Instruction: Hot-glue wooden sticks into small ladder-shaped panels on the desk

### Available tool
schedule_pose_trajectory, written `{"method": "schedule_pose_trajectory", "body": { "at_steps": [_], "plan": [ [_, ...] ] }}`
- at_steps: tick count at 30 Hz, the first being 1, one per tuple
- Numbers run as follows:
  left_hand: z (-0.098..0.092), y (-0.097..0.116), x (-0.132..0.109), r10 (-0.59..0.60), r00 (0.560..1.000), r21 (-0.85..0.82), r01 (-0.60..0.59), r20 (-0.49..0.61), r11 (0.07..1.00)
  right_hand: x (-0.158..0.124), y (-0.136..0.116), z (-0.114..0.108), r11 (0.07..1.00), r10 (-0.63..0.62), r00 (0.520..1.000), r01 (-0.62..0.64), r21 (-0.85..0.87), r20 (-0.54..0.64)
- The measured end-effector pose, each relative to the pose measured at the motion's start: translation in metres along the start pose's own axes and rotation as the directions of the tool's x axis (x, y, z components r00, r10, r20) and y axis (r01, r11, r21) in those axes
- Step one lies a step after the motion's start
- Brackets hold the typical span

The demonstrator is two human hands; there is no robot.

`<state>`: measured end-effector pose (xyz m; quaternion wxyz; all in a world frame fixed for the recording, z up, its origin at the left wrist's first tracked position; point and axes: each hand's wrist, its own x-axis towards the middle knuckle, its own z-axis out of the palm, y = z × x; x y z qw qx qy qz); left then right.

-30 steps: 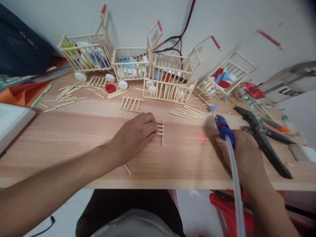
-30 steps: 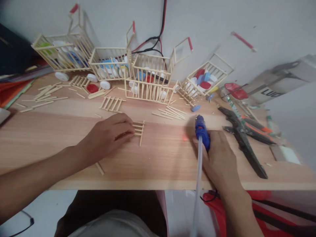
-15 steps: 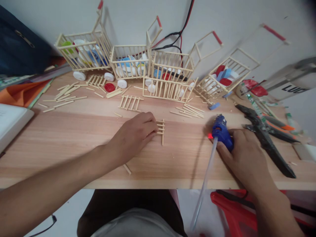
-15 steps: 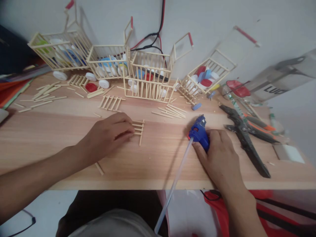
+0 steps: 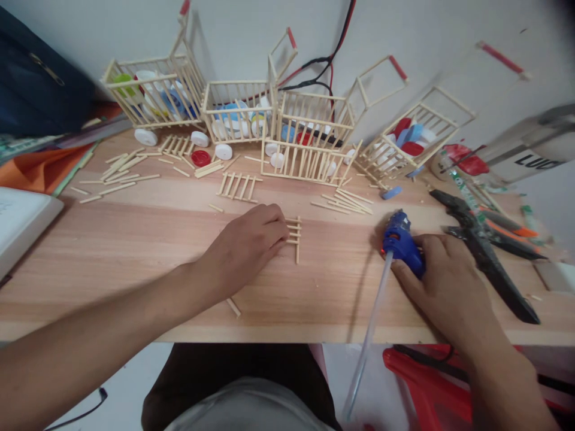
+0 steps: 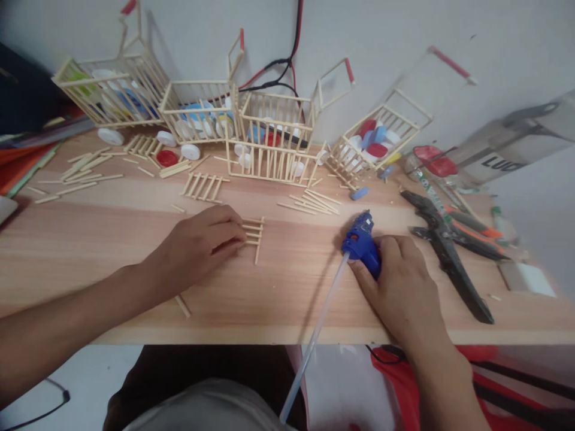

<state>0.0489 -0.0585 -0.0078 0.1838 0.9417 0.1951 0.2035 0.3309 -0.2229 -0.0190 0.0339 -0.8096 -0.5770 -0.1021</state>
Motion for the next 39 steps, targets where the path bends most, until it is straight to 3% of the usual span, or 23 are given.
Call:
{"method": "schedule_pose_trajectory", "body": {
  "at_steps": [9, 14, 17, 19, 22, 25, 34, 39],
  "plan": [
    [0.000, 0.001, 0.000, 0.010, 1.000, 0.000, -0.010, 0.003, 1.000, 0.001, -0.002, -0.008, 0.997, 0.051, 0.997, -0.054, 0.059, 0.062],
    [0.000, 0.000, 0.000, 0.004, 1.000, 0.012, -0.004, 0.010, 1.000, 0.001, 0.007, -0.021, 0.990, -0.091, 0.994, 0.084, 0.109, 0.057],
    [0.001, -0.001, 0.001, 0.002, 1.000, 0.017, -0.002, 0.023, 1.000, 0.001, -0.014, -0.038, 0.981, -0.144, 0.987, 0.151, 0.121, -0.069],
    [0.001, -0.001, 0.001, 0.004, 1.000, 0.024, -0.004, 0.023, 1.000, 0.002, -0.039, -0.045, 0.945, -0.250, 0.956, 0.275, 0.178, -0.151],
    [0.001, -0.001, 0.001, 0.010, 1.000, 0.037, -0.011, 0.023, 0.999, 0.004, -0.075, -0.043, 0.858, -0.411, 0.901, 0.433, 0.277, -0.137],
    [0.001, 0.000, 0.001, 0.022, 0.999, 0.058, -0.024, 0.031, 0.998, 0.005, -0.097, -0.033, 0.827, -0.473, 0.876, 0.477, 0.299, -0.091],
    [-0.003, 0.001, 0.004, 0.149, 0.989, 0.212, -0.146, 0.006, 0.966, -0.001, -0.113, -0.027, 0.803, -0.497, 0.860, 0.506, 0.315, -0.112],
    [-0.003, 0.001, 0.004, 0.142, 0.990, 0.202, -0.140, 0.006, 0.969, -0.002, -0.118, -0.026, 0.798, -0.510, 0.854, 0.514, 0.313, -0.102]
  ]
}}
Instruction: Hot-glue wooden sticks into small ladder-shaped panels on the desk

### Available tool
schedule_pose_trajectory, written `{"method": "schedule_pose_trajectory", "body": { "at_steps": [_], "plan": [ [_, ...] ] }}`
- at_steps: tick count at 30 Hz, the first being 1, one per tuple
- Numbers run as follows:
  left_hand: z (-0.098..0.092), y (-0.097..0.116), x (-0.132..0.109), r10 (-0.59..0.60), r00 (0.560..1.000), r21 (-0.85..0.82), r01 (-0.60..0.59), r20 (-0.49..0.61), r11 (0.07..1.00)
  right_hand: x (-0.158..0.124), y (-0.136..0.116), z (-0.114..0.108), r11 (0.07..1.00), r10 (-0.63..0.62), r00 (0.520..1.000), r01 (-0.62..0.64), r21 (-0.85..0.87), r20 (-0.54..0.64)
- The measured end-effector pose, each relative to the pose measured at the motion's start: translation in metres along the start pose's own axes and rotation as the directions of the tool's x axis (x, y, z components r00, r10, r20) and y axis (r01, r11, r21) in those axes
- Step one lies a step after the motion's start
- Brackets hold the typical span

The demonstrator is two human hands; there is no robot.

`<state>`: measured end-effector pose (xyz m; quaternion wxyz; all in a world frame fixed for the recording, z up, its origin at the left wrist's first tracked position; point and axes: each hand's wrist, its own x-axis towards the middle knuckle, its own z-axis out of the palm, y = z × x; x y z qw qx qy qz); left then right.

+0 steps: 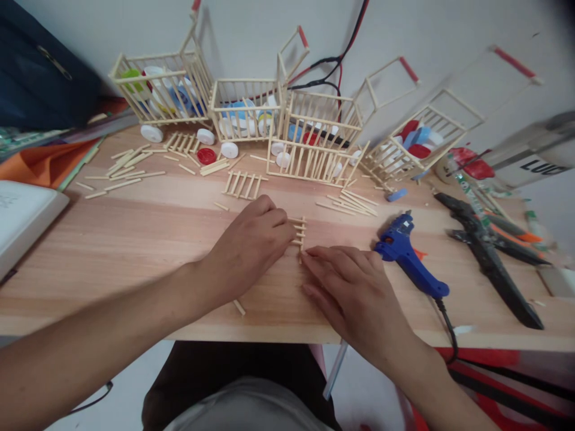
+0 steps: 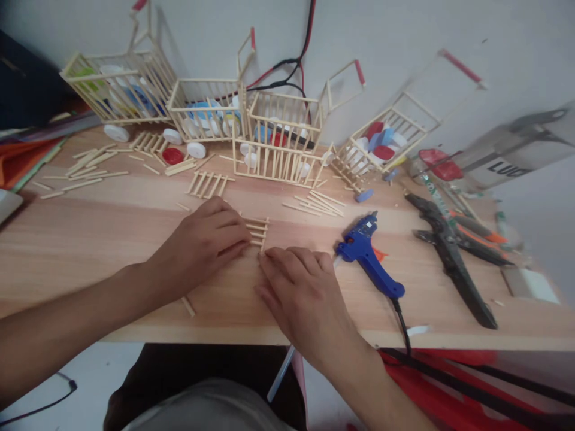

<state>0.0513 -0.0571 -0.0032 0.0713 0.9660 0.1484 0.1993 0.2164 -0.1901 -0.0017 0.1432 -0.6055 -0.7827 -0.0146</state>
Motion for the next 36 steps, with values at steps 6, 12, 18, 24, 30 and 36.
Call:
{"method": "schedule_pose_trajectory", "body": {
  "at_steps": [6, 12, 18, 24, 30, 36],
  "plan": [
    [0.000, 0.000, -0.001, -0.014, 1.000, -0.056, 0.015, 0.009, 0.998, -0.002, 0.002, -0.001, 1.000, 0.001, 0.999, -0.001, 0.010, 0.038],
    [0.003, 0.000, -0.002, -0.005, 1.000, -0.070, 0.005, -0.001, 0.998, -0.002, 0.002, -0.001, 1.000, -0.006, 0.999, 0.005, 0.010, 0.045],
    [0.004, 0.000, -0.002, 0.007, 1.000, -0.070, -0.009, -0.019, 0.998, -0.001, 0.002, -0.002, 1.000, 0.000, 0.998, 0.000, 0.014, 0.060],
    [0.004, 0.000, -0.003, -0.002, 1.000, -0.072, 0.001, -0.012, 0.997, -0.003, 0.007, -0.003, 0.999, 0.007, 0.998, -0.010, 0.050, 0.062],
    [0.004, 0.000, -0.003, -0.016, 1.000, -0.091, 0.016, -0.006, 0.996, 0.003, 0.006, -0.003, 1.000, 0.012, 0.999, -0.012, -0.008, 0.045],
    [0.004, 0.000, -0.003, -0.004, 1.000, -0.092, 0.002, -0.018, 0.996, 0.007, 0.005, -0.001, 0.999, 0.016, 0.998, -0.013, -0.053, 0.063]
  ]
}}
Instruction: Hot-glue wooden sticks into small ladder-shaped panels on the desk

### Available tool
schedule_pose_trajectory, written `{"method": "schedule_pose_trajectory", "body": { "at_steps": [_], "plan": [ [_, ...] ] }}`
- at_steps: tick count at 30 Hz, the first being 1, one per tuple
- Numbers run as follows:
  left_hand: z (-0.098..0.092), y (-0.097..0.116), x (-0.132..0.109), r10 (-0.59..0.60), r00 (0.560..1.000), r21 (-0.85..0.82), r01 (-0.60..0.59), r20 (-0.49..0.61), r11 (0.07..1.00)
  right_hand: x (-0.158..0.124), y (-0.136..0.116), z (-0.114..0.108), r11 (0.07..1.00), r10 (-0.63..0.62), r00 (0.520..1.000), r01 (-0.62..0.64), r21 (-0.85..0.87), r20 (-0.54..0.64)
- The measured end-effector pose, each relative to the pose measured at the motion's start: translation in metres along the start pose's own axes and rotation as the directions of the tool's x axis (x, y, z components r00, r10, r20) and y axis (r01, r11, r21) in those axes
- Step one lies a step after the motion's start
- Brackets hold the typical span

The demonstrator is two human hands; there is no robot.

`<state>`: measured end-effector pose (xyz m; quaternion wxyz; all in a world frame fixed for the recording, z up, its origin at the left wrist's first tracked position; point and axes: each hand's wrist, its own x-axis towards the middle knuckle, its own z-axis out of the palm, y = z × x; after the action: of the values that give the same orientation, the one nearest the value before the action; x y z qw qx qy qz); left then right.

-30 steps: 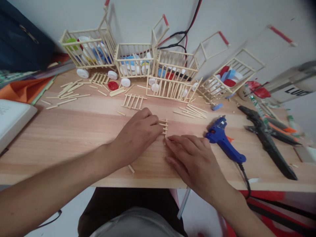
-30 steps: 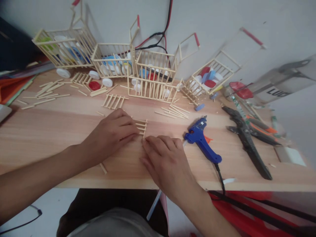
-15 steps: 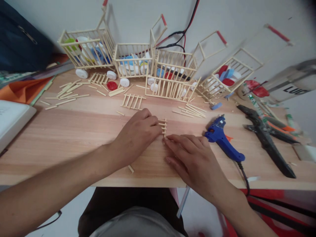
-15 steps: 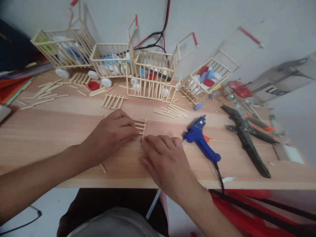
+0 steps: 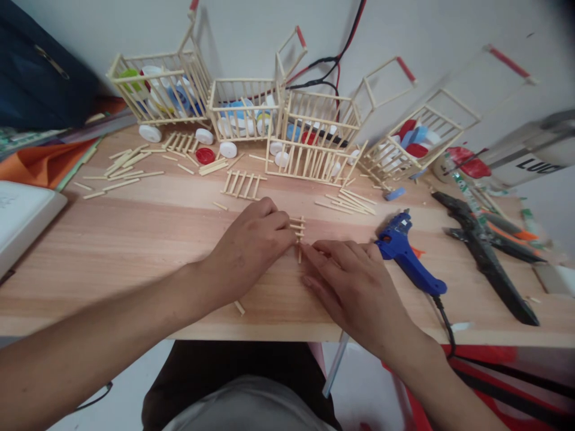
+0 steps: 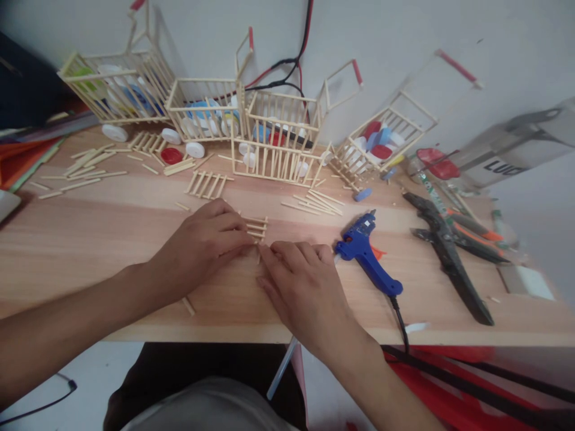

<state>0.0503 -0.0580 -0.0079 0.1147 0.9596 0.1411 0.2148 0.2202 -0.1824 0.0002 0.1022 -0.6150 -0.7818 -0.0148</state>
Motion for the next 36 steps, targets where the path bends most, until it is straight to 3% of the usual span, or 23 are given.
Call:
{"method": "schedule_pose_trajectory", "body": {
  "at_steps": [20, 23, 26, 28, 31, 33, 36],
  "plan": [
    [-0.003, -0.001, 0.001, -0.029, 0.999, -0.027, 0.030, 0.014, 0.999, -0.001, -0.002, 0.004, 1.000, 0.004, 1.000, -0.004, 0.014, -0.016],
    [-0.019, -0.006, 0.003, -0.100, 0.994, -0.028, 0.099, -0.034, 0.995, -0.003, 0.001, 0.003, 1.000, 0.005, 0.999, -0.004, 0.026, -0.053],
    [-0.036, -0.014, 0.004, -0.272, 0.960, -0.012, 0.272, -0.067, 0.962, -0.009, 0.008, -0.004, 0.999, 0.027, 0.989, -0.022, 0.034, -0.144],
    [-0.042, -0.019, 0.002, -0.334, 0.942, -0.032, 0.334, 0.002, 0.942, -0.016, 0.017, -0.011, 0.997, 0.081, 0.971, -0.081, 0.009, -0.224],
    [-0.042, -0.025, -0.002, -0.331, 0.933, -0.061, 0.342, 0.143, 0.938, -0.032, 0.037, -0.023, 0.957, 0.250, 0.920, -0.282, -0.065, -0.303],
    [-0.039, -0.026, -0.004, -0.316, 0.926, -0.075, 0.337, 0.206, 0.939, -0.045, 0.053, -0.028, 0.904, 0.360, 0.882, -0.410, -0.119, -0.305],
    [-0.037, -0.026, -0.007, -0.314, 0.916, -0.090, 0.345, 0.249, 0.934, -0.064, 0.073, -0.026, 0.861, 0.434, 0.875, -0.473, -0.186, -0.214]
  ]
}}
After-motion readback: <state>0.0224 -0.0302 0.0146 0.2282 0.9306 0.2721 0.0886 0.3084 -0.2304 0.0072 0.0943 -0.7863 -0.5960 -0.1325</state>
